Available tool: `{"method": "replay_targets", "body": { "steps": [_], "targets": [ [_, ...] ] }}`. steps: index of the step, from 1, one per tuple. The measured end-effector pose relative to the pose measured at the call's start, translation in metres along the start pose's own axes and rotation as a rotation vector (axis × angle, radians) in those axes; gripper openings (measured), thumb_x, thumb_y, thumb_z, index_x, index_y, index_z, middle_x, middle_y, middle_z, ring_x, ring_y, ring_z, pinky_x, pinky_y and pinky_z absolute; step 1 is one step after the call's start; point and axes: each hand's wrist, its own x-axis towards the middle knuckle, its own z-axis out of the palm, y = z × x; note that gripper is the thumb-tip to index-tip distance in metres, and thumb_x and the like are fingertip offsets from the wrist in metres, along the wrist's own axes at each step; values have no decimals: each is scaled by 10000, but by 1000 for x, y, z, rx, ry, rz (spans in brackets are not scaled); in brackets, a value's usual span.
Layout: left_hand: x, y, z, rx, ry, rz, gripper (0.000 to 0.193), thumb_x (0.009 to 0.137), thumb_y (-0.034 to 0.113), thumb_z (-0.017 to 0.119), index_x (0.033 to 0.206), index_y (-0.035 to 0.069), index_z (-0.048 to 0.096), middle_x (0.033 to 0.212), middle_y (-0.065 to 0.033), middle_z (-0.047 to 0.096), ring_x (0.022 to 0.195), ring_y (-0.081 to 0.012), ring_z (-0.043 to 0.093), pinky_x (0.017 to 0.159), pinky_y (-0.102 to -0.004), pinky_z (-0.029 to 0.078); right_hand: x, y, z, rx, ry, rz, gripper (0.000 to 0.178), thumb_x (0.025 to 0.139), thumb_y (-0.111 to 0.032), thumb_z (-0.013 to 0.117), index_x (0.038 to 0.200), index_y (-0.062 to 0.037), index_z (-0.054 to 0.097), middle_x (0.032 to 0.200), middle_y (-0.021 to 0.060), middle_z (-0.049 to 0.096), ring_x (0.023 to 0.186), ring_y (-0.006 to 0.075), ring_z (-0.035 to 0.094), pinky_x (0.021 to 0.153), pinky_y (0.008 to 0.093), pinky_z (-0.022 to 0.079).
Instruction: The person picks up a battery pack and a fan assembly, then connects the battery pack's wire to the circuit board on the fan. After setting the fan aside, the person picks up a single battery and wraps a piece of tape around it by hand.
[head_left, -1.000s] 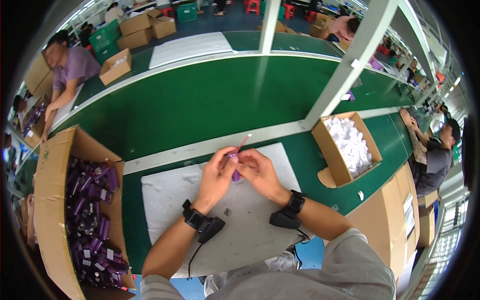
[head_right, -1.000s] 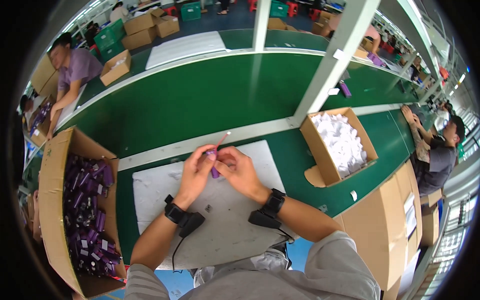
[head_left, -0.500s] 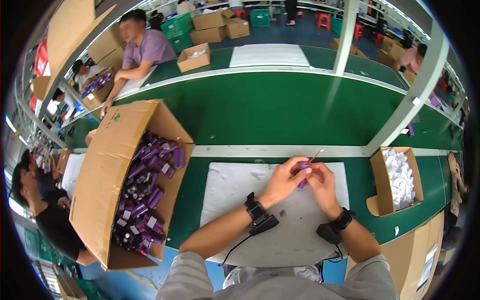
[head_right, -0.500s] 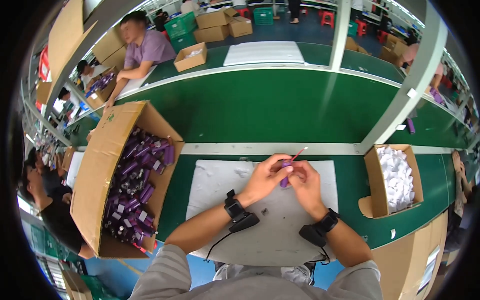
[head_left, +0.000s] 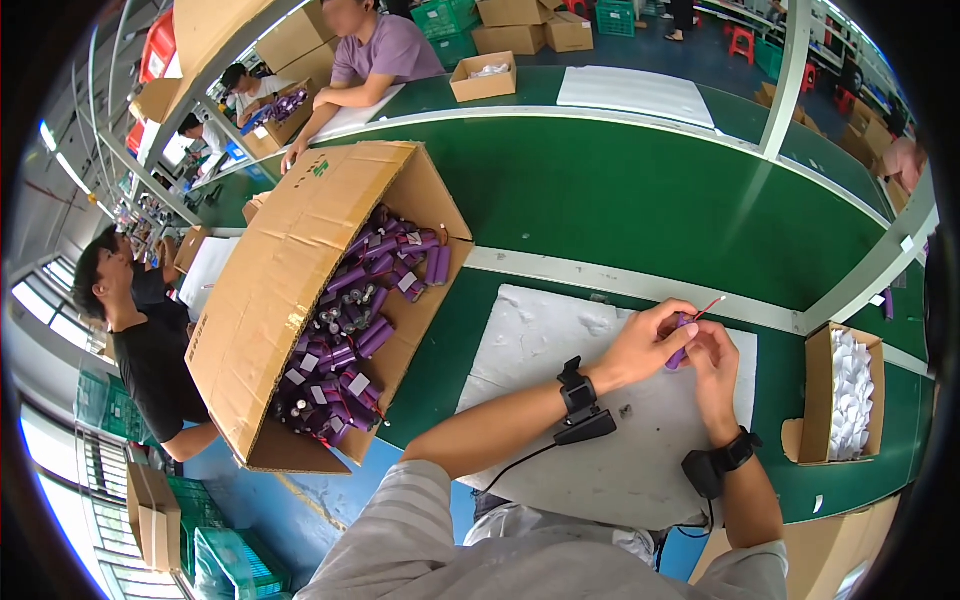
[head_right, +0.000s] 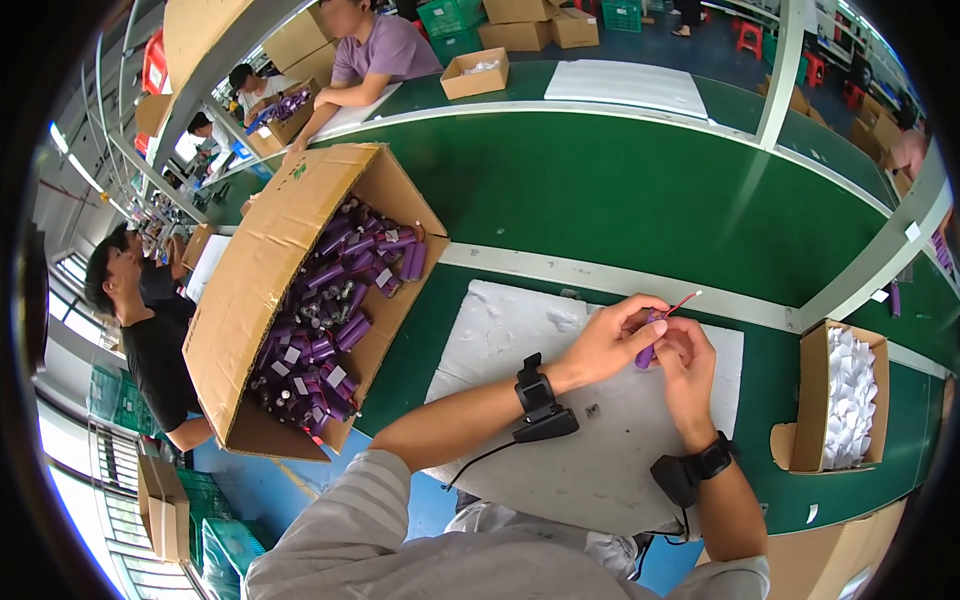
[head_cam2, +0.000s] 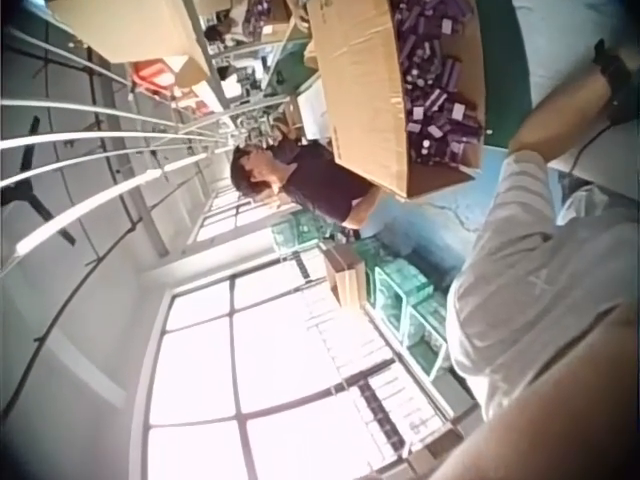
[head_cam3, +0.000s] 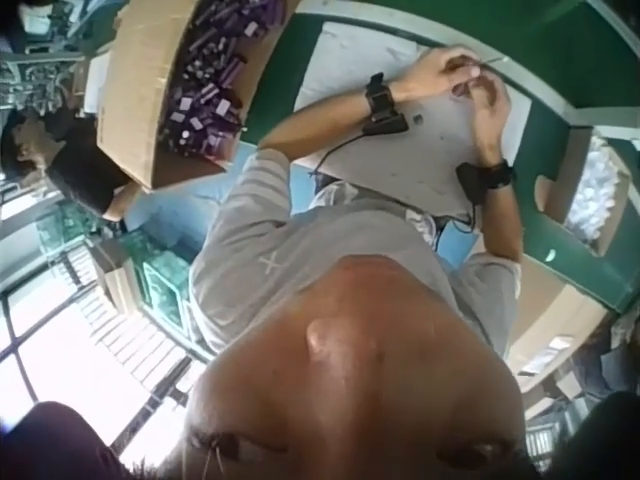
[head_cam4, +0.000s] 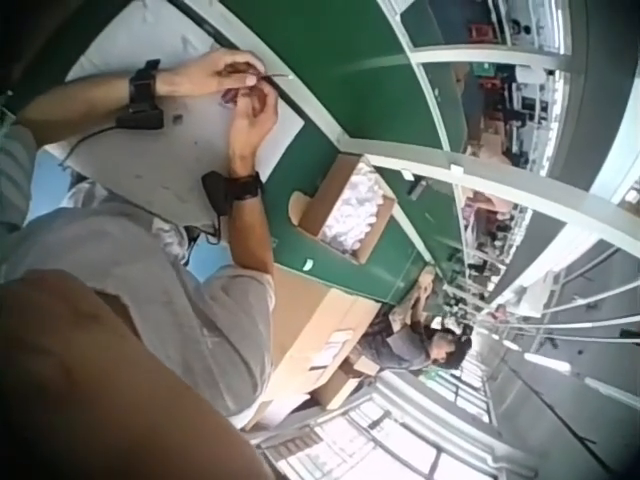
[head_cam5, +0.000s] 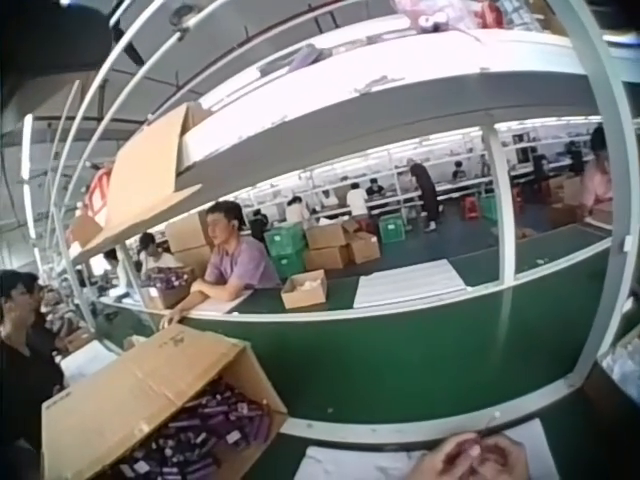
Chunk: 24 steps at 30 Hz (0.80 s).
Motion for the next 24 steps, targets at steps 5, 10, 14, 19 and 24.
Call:
{"method": "replay_targets", "body": {
  "steps": [5,10,14,19,24],
  "targets": [
    [-1,6,-1,47,3,-8,300,956,226,567,1180,28,540,878,-71,651,806,-103,599,725,-275,499,1,4,-2,18,-41,4,180,911,-78,566,1061,22,553,950,84,643,810,120,617,671,253,516],
    [1,4,0,40,-9,2,310,960,247,559,1173,22,546,877,-69,649,800,-107,600,713,-275,495,1,2,-1,-3,-32,19,190,921,-94,582,1073,16,556,951,72,643,808,113,613,667,244,513],
    [1,3,-1,43,6,6,310,960,247,559,1168,17,548,869,-64,647,793,-107,599,709,-274,492,2,3,0,16,-34,16,202,924,-111,592,1077,16,559,947,70,642,804,113,612,661,246,510],
    [1,1,1,49,17,8,303,957,243,564,1158,17,554,861,-62,646,786,-105,596,704,-271,491,1,4,-2,-16,-41,4,188,917,-85,579,1074,15,553,949,69,637,808,113,609,663,250,510],
    [1,4,1,58,-7,-1,299,948,242,581,1148,21,559,849,-62,645,773,-102,590,694,-271,490,2,6,-2,16,-16,-14,190,891,-10,521,1078,24,529,955,79,622,801,110,598,667,251,508]
  ]
}}
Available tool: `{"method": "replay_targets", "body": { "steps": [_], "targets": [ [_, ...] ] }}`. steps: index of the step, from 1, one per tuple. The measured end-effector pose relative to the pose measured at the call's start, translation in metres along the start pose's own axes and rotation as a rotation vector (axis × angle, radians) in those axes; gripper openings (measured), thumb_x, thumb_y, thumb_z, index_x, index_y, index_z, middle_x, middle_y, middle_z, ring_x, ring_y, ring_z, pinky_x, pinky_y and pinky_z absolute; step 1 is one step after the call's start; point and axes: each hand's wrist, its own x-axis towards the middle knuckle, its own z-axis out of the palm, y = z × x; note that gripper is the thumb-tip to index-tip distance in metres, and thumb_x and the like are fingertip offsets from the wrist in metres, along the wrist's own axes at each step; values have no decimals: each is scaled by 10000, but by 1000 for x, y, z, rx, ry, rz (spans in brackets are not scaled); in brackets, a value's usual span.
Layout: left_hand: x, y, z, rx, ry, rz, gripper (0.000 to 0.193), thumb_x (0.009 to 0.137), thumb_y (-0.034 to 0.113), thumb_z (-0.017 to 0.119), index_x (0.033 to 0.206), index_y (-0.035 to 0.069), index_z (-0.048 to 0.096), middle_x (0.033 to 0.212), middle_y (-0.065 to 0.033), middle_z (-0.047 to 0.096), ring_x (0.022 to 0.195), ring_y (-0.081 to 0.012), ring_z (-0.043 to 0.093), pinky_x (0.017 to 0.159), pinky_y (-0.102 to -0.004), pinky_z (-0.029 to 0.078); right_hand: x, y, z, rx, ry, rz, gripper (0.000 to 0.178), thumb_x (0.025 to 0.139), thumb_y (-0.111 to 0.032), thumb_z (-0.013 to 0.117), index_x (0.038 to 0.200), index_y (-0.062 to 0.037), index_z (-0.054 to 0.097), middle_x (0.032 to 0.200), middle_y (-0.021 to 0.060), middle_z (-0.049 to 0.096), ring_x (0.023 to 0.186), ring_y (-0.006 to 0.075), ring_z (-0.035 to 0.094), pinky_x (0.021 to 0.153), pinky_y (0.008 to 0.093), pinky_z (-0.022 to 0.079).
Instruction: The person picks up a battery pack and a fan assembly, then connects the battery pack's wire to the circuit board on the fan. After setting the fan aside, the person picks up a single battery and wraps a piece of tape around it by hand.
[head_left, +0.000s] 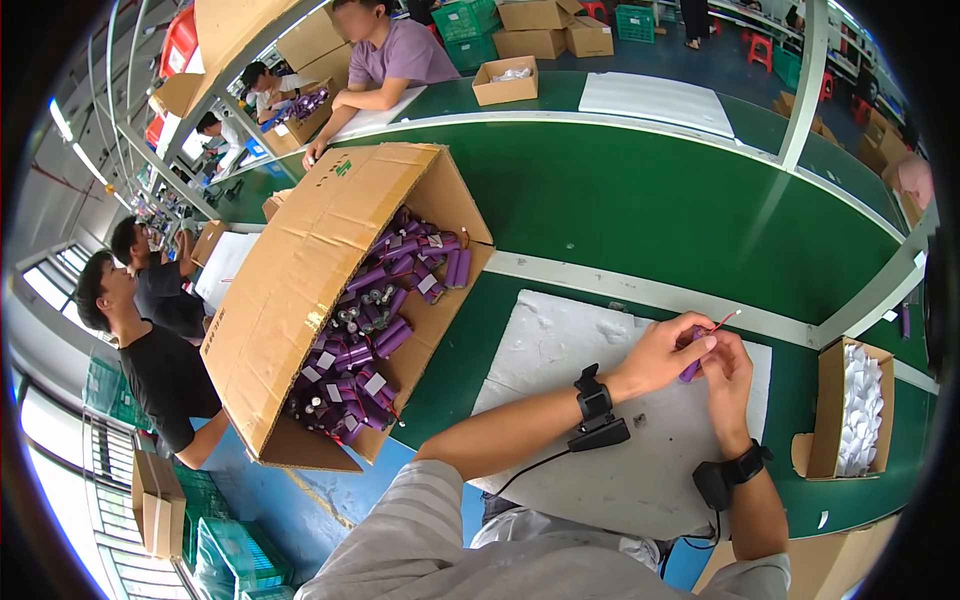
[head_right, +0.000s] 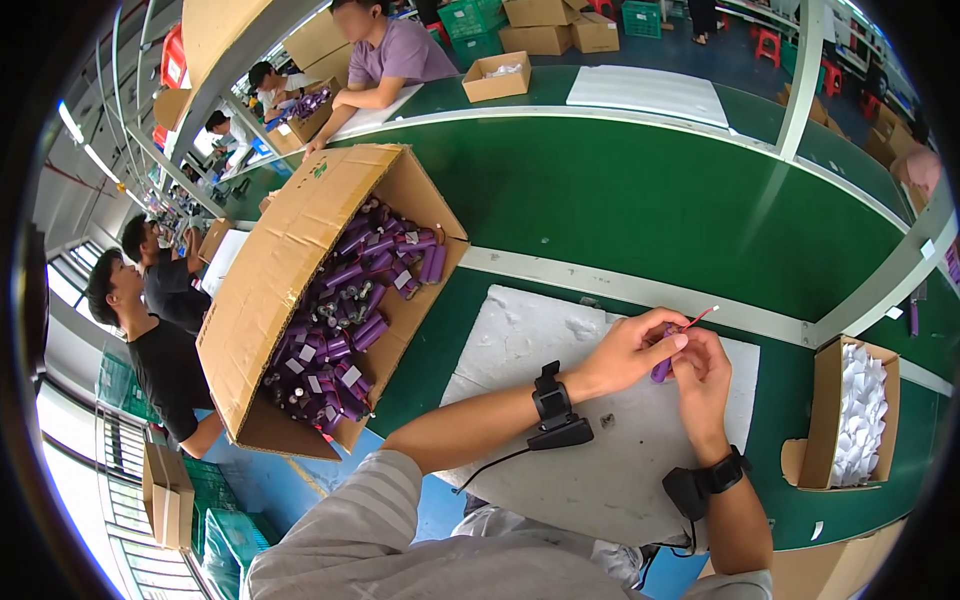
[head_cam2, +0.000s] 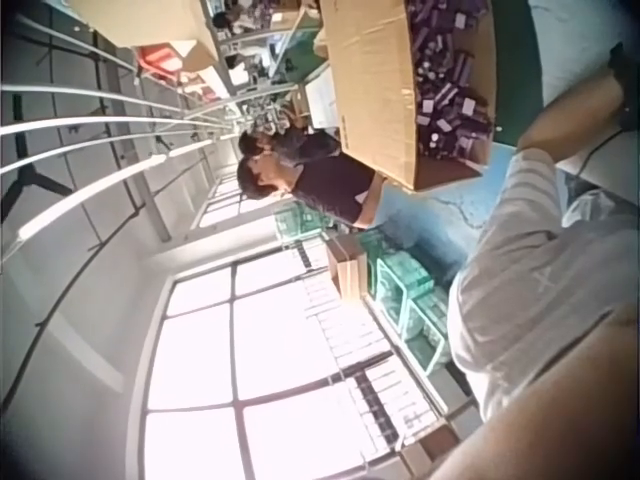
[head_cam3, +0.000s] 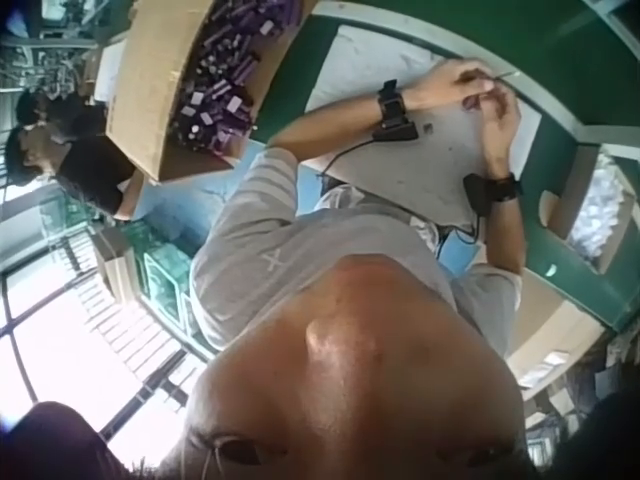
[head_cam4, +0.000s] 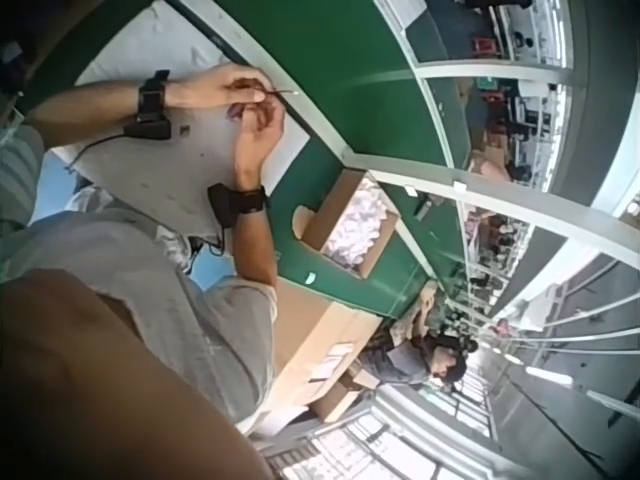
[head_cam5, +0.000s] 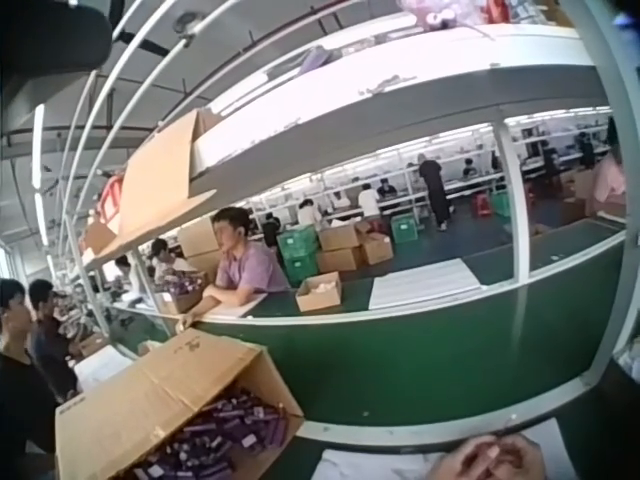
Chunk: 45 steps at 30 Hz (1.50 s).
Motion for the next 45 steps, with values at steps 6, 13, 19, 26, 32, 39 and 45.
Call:
{"method": "replay_targets", "body": {
  "steps": [6,13,19,26,32,39,45],
  "targets": [
    [-1,1,0,23,-25,-2,289,940,228,598,1137,20,563,825,-57,645,722,-95,569,661,-270,482,-1,3,0,48,1,-8,207,867,44,470,1071,32,505,953,86,608,783,109,587,665,250,505],
    [-1,3,0,-8,-56,-18,274,936,213,602,1126,18,566,814,-55,645,685,-90,549,637,-271,471,-1,0,1,51,-5,-34,161,866,55,468,1021,22,499,937,82,604,760,109,587,656,253,505],
    [-1,3,-1,-2,-85,-35,281,940,224,595,1129,19,566,823,-61,648,702,-96,560,650,-275,477,-1,5,-2,26,-13,-76,116,877,46,470,983,17,507,932,79,604,749,108,589,651,252,505],
    [0,0,-1,27,-18,9,306,956,251,563,1157,21,562,846,-73,654,762,-114,593,697,-281,493,-1,4,-3,-6,-42,-21,65,912,-11,512,972,4,533,913,60,612,777,108,601,647,251,510],
    [1,1,-2,20,-17,-17,321,962,256,549,1168,10,557,839,-73,653,765,-112,596,704,-280,494,-1,-1,0,-6,-40,5,88,926,-68,560,989,-9,544,924,49,622,791,98,602,647,239,508],
    [1,1,-2,33,-6,-23,338,968,267,536,1176,2,554,824,-66,644,762,-109,592,706,-278,493,-1,0,2,-27,-42,6,99,934,-109,580,978,-26,551,938,28,622,793,85,596,644,218,488],
    [1,1,-2,36,-8,-23,345,973,282,527,1179,6,554,844,-70,649,778,-113,600,721,-281,497,-1,4,-2,3,-33,-12,123,936,-126,589,952,-14,540,885,41,619,773,97,602,644,232,508]
  ]
}}
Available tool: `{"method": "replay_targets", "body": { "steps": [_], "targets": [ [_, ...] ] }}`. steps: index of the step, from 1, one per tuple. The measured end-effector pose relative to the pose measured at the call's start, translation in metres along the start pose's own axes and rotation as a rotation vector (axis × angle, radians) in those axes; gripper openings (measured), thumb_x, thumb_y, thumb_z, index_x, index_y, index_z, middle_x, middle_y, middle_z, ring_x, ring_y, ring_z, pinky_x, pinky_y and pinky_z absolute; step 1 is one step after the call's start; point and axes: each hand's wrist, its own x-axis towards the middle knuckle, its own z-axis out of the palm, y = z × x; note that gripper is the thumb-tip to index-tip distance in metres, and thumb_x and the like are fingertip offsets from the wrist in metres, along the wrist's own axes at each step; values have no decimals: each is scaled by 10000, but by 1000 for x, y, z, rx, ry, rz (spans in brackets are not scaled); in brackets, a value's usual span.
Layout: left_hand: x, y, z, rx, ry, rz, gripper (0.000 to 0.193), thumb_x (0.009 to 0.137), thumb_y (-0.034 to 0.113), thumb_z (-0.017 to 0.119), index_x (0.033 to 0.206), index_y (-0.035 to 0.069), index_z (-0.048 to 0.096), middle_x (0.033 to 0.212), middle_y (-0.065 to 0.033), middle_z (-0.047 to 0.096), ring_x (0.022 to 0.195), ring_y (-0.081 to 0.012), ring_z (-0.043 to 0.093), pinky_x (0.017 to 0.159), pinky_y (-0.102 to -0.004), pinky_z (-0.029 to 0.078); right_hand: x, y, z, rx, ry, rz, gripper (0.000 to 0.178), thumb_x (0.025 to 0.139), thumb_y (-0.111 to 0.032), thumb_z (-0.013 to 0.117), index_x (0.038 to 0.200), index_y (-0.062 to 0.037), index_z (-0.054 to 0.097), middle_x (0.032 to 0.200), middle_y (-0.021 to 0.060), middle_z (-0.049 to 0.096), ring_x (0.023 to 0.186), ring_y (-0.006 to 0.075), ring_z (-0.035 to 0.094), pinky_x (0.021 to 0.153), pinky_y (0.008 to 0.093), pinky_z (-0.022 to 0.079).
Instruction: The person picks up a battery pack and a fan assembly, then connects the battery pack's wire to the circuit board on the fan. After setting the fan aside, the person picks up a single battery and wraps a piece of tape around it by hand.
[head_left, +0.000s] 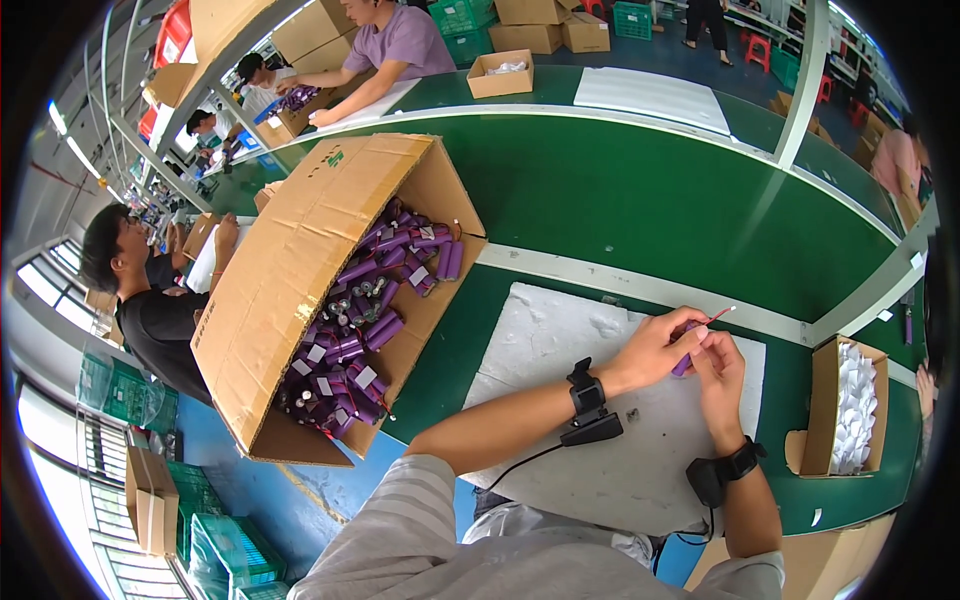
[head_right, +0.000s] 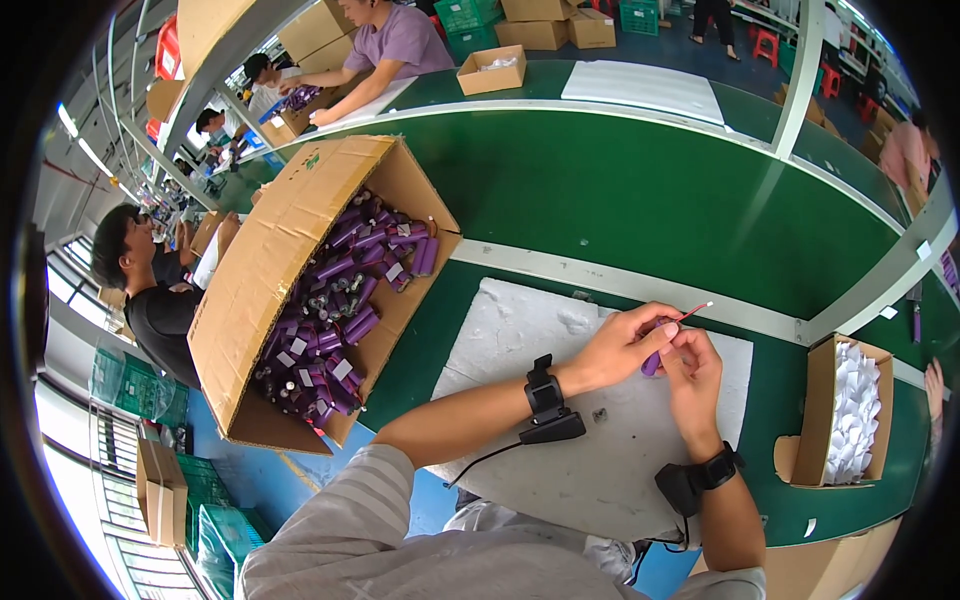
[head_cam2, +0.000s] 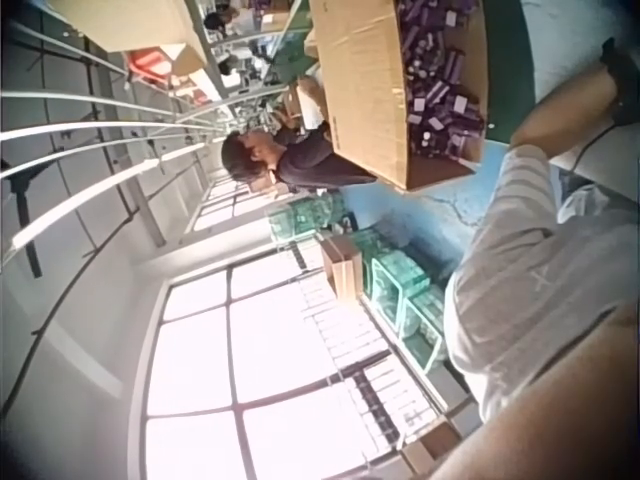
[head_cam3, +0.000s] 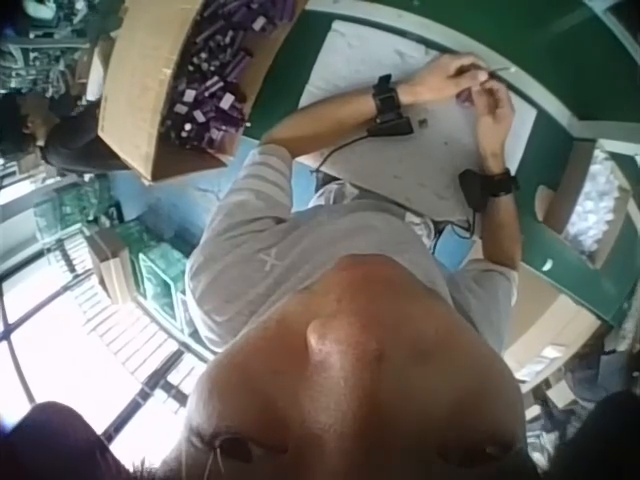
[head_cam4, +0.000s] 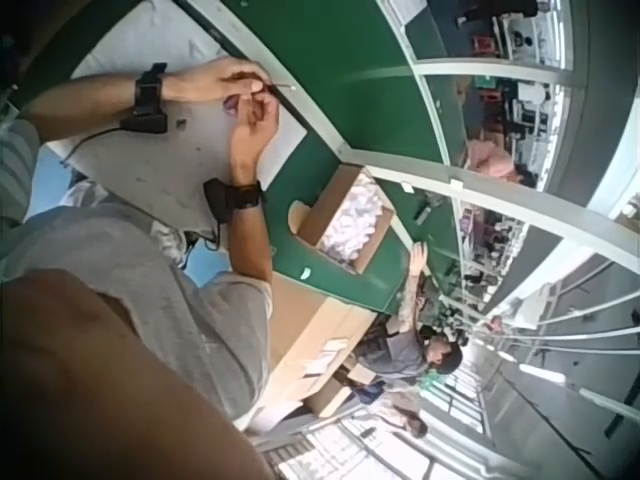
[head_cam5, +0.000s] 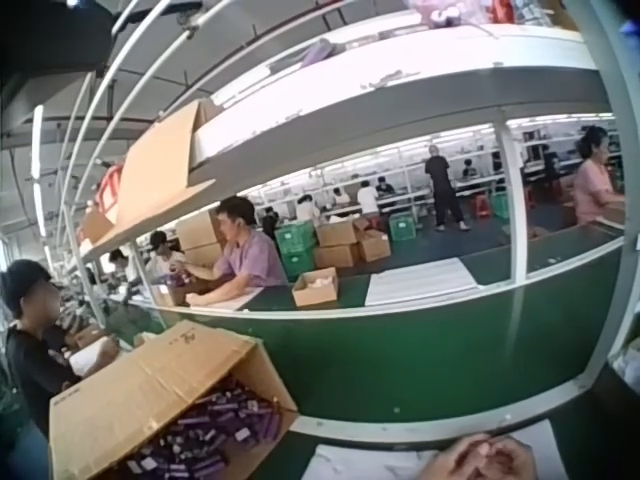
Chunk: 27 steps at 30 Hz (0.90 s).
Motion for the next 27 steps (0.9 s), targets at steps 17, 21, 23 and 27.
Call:
{"method": "replay_targets", "body": {
  "steps": [17,21,23,27],
  "targets": [
    [0,-1,0,6,8,16,317,973,263,534,1166,13,562,853,-70,655,769,-114,598,704,-284,496,0,5,-3,-48,-40,-11,140,943,-124,565,902,9,567,849,49,619,749,101,591,650,241,498],
    [-1,-1,0,-2,19,27,307,968,253,545,1160,15,565,841,-66,651,748,-108,588,682,-279,490,0,-1,1,-51,-44,13,145,947,-110,546,894,21,578,851,47,621,748,98,589,660,241,491],
    [-1,1,1,4,20,28,305,967,253,545,1159,16,566,840,-67,651,748,-108,588,682,-279,490,0,-2,1,-51,-42,13,144,947,-106,541,896,23,580,850,47,623,746,97,589,660,241,490],
    [-1,4,1,10,13,16,302,965,250,548,1157,19,568,838,-68,650,750,-108,589,683,-278,491,-1,-3,1,-60,-33,18,143,947,-96,529,901,28,583,844,46,627,744,96,589,661,243,489]
  ]
}}
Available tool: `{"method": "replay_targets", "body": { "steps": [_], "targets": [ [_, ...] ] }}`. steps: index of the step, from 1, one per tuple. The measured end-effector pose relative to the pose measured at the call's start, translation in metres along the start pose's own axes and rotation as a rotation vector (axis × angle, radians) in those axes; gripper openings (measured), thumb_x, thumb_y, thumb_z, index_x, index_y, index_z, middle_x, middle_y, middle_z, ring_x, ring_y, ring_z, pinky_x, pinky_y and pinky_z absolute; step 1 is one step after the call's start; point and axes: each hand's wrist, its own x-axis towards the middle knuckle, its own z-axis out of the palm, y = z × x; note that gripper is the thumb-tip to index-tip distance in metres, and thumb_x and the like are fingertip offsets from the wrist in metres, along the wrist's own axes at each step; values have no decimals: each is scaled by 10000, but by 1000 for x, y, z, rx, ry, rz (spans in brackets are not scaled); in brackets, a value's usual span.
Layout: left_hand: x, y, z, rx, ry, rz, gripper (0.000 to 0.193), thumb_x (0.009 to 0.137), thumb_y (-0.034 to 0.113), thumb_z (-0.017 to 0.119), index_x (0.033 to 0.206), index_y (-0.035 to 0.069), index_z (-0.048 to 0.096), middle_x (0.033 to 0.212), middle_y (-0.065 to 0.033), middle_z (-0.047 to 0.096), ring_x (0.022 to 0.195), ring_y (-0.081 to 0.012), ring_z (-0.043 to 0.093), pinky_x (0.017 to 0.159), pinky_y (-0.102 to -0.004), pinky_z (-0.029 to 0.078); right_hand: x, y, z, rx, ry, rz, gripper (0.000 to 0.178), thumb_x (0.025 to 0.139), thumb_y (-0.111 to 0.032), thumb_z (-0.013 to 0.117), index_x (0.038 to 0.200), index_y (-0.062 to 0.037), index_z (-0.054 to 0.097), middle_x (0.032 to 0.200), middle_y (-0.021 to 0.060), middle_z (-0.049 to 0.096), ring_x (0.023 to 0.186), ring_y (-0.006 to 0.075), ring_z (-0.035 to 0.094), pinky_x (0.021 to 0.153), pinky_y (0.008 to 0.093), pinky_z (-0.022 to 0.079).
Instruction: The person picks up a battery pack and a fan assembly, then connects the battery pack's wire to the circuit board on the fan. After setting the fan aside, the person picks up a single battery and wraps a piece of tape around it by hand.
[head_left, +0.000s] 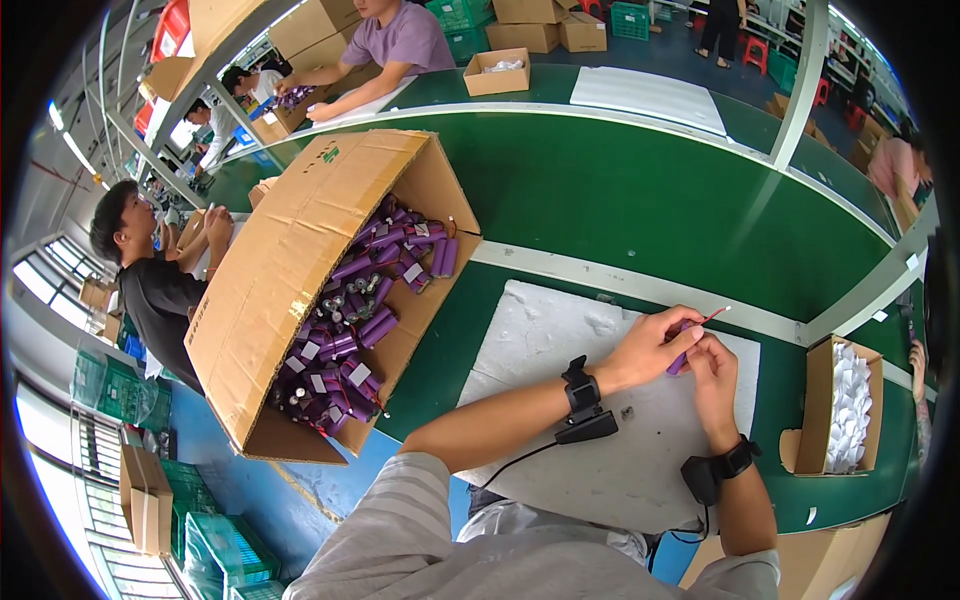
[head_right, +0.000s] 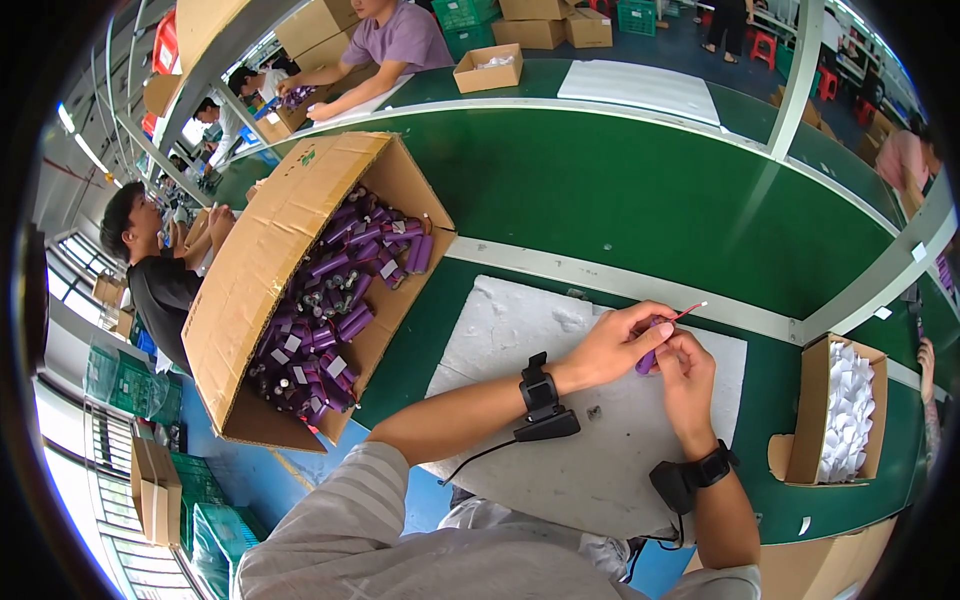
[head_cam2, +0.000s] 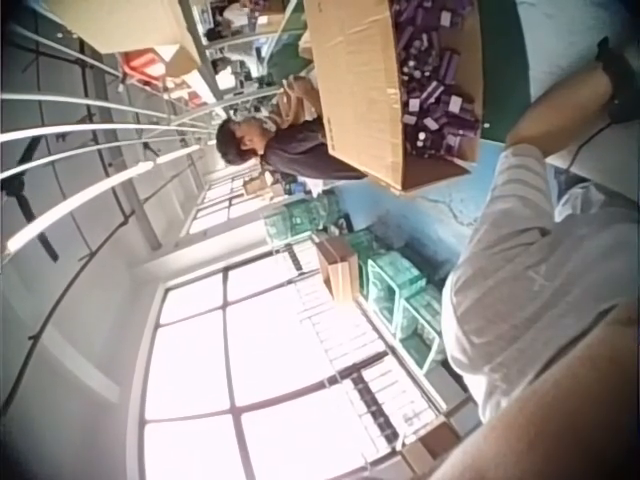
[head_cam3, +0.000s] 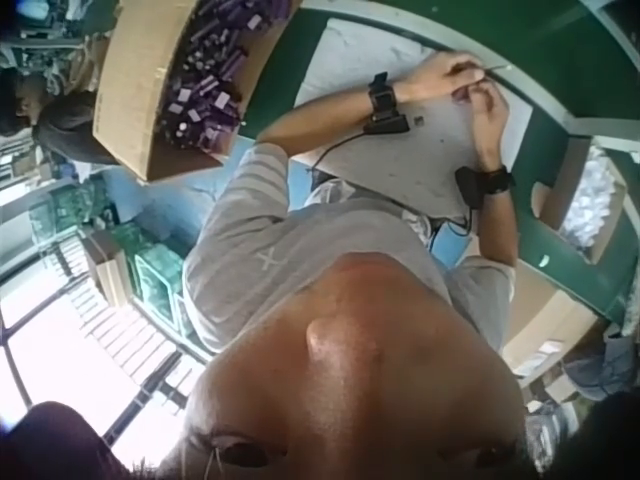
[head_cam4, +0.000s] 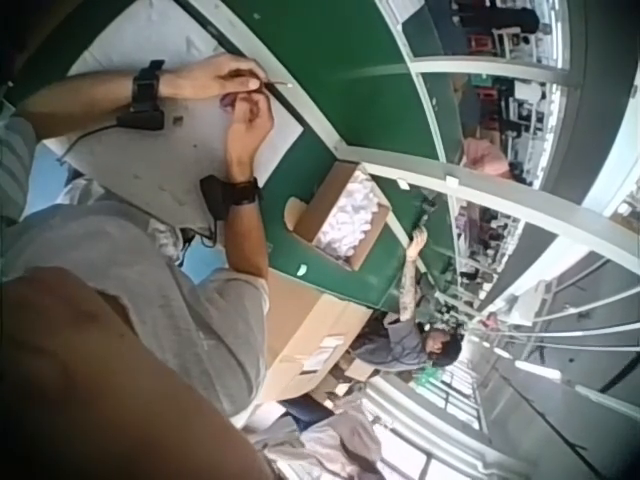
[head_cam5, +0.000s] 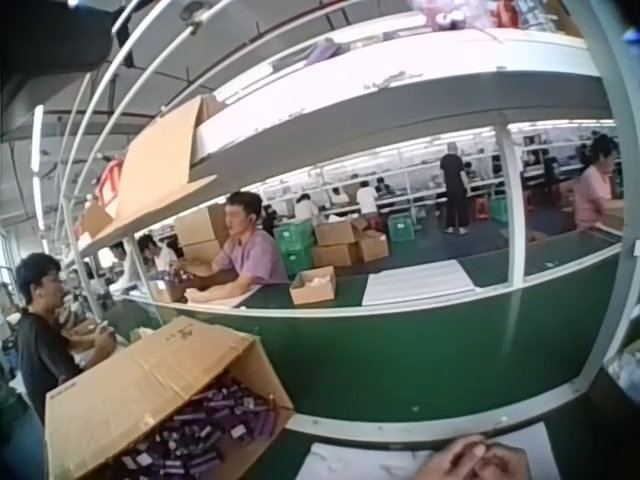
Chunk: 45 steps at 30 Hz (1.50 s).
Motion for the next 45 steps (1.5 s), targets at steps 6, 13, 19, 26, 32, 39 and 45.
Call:
{"method": "replay_targets", "body": {
  "steps": [6,13,19,26,32,39,45],
  "targets": [
    [1,0,-1,-20,3,-9,292,962,244,550,1153,25,570,835,-68,649,758,-111,592,691,-279,492,1,0,0,-15,-16,-7,144,947,-91,524,900,31,586,839,47,632,742,99,592,660,244,489],
    [1,-3,-1,-14,6,-6,297,959,249,557,1154,25,571,847,-67,652,766,-112,595,699,-282,497,1,-4,4,1,7,11,143,945,-86,522,901,33,587,842,54,634,729,102,595,660,246,493],
    [0,-1,-1,-22,14,-7,304,957,256,563,1156,26,571,868,-70,654,782,-112,598,710,-283,499,2,1,-1,3,-30,0,146,944,-87,525,935,40,597,849,57,636,742,102,602,666,247,501],
    [0,-4,4,-28,0,-9,298,959,251,563,1154,26,576,869,-56,650,781,-102,590,699,-273,496,-2,-1,-2,-23,25,39,141,941,-86,528,948,37,598,841,55,636,769,113,614,677,256,521],
    [0,-12,-3,-97,8,-23,285,961,226,560,1148,11,576,831,-50,652,690,-81,582,616,-245,490,2,4,5,3,23,18,110,905,-56,568,872,45,595,844,63,631,759,128,623,656,270,529],
    [4,-6,-2,-43,-9,-72,283,973,215,539,1175,18,572,980,-51,653,785,-79,575,676,-230,476,3,3,3,14,55,31,131,897,-79,589,842,41,596,836,68,624,740,115,611,626,263,517],
    [1,-3,-1,-34,23,-53,283,959,229,563,1143,14,582,852,-47,654,732,-78,582,645,-236,481,2,6,4,-2,52,21,132,895,-75,585,839,45,595,833,64,624,737,115,610,623,258,515]
  ]
}}
